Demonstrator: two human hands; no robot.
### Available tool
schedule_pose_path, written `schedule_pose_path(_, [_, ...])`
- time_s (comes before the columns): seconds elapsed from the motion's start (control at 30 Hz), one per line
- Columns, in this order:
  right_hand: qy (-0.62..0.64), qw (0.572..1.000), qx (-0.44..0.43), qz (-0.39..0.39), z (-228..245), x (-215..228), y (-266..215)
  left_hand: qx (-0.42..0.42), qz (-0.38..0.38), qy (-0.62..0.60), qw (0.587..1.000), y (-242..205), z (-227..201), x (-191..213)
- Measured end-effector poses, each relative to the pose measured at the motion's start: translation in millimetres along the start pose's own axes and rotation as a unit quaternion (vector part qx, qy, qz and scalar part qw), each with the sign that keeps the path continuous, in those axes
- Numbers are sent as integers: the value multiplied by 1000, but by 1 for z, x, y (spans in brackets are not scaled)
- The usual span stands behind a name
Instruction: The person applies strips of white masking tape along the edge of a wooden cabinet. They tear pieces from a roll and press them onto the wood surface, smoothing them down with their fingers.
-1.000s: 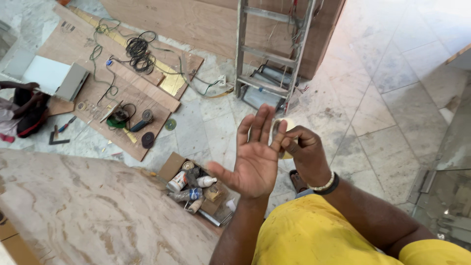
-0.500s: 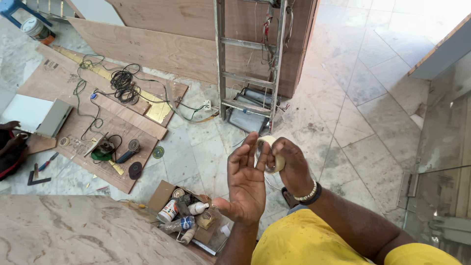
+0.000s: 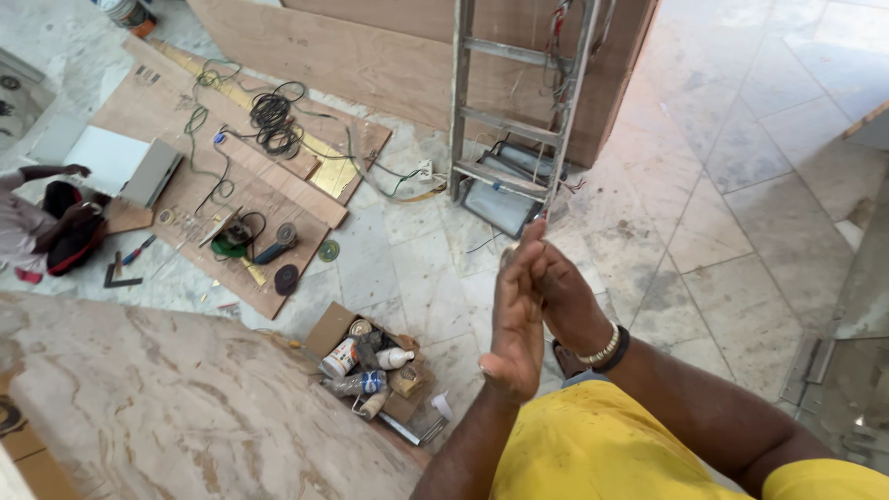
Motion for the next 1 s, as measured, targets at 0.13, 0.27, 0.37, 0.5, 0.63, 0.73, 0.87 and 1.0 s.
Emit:
schedule_pose_path(0.13, [20,996,-85,-11,-19,-12,-15,9,4,-49,999,7,-11,12])
schedule_pose_path(0.27, [-95,995,10,8,15,-19,2,16,-7,-51,999,5,-13,11])
schedule_pose_path(0.37, [-47,998,47,20,29,-13,13,42,23,-59,997,-7,-3,11])
schedule_pose_path(0.5, [112,989,47,-79,31,25,30,36,78,50,995,-40,26,-11])
schedule_pose_path(0.63, [159,969,63,-179,3,37,26,-32,88,433,896,-59,50,-27])
schedule_pose_path(0.73, [158,973,36,-164,-16,22,6,-36,59,472,879,-49,54,-7])
schedule_pose_path(0.87, [117,977,41,-172,-32,33,-4,43,3,402,915,-32,55,12])
schedule_pose_path(1.0, [18,977,106,-185,-27,75,40,15,20,365,931,-58,30,-7])
Point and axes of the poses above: each hand's wrist, its own y-axis towards the middle knuckle, its own x-axis out of the back of the hand, z = x × y, the point moved 8 cm from there along y, towards the middle knuckle, and after that the axes turned 7 degrees about x, right-handed, at the moved point
